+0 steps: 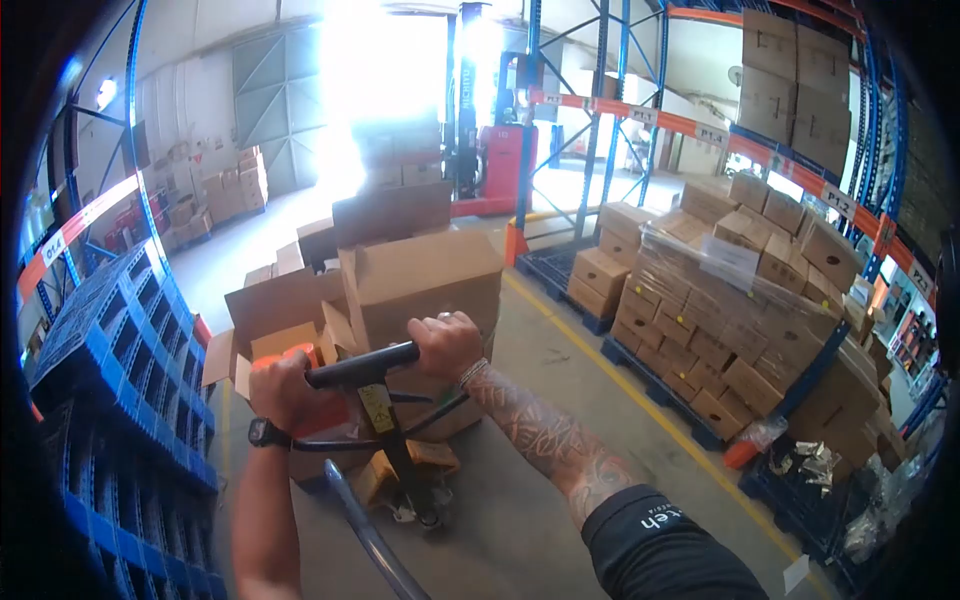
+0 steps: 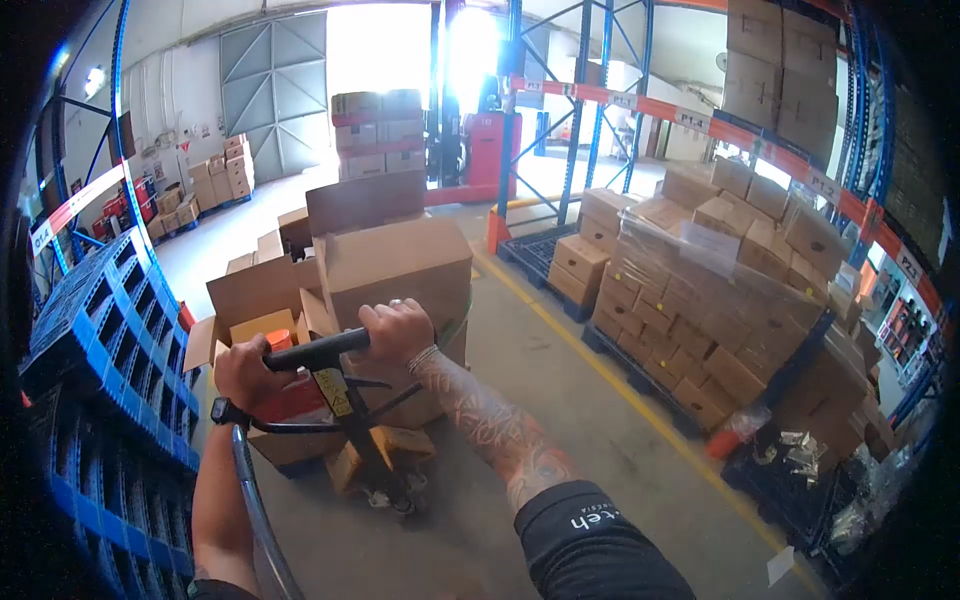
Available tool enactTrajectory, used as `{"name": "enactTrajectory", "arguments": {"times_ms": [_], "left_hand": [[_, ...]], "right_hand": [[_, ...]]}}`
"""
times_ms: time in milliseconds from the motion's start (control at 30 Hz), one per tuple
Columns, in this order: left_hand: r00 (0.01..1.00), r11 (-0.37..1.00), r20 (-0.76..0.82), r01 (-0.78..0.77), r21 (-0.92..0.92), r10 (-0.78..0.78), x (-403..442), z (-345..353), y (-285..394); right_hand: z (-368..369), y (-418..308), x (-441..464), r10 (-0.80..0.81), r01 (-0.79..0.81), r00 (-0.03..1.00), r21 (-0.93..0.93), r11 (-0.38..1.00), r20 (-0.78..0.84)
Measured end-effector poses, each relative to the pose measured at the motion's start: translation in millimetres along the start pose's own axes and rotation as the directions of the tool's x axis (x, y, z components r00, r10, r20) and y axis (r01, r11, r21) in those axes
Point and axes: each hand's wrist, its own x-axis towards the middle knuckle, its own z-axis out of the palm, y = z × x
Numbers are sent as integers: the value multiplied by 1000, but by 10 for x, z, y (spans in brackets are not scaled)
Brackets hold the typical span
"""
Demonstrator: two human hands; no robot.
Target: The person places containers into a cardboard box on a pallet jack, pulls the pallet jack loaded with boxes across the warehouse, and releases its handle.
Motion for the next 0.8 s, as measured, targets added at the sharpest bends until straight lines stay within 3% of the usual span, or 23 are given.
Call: {"name": "enactTrajectory", "arguments": {"times_ms": [367,600,667,800], "left_hand": [[999,999,-46,-16,30,18,1693,1101,-910],[998,997,-23,52,64,-51,2812,1732,-1621],[996,988,6,87,125,-89,3105,1922,-1694],[989,987,22,142,81,-144,3670,2323,-1879]], "right_hand": [[1942,913,987,-40,42,997,37,998,-61],[3164,1319,1735,-49,49,999,8,999,-10],[3538,1484,1882,-55,60,994,53,997,-90],[4305,1899,2238,-78,90,993,136,987,-92]]}}
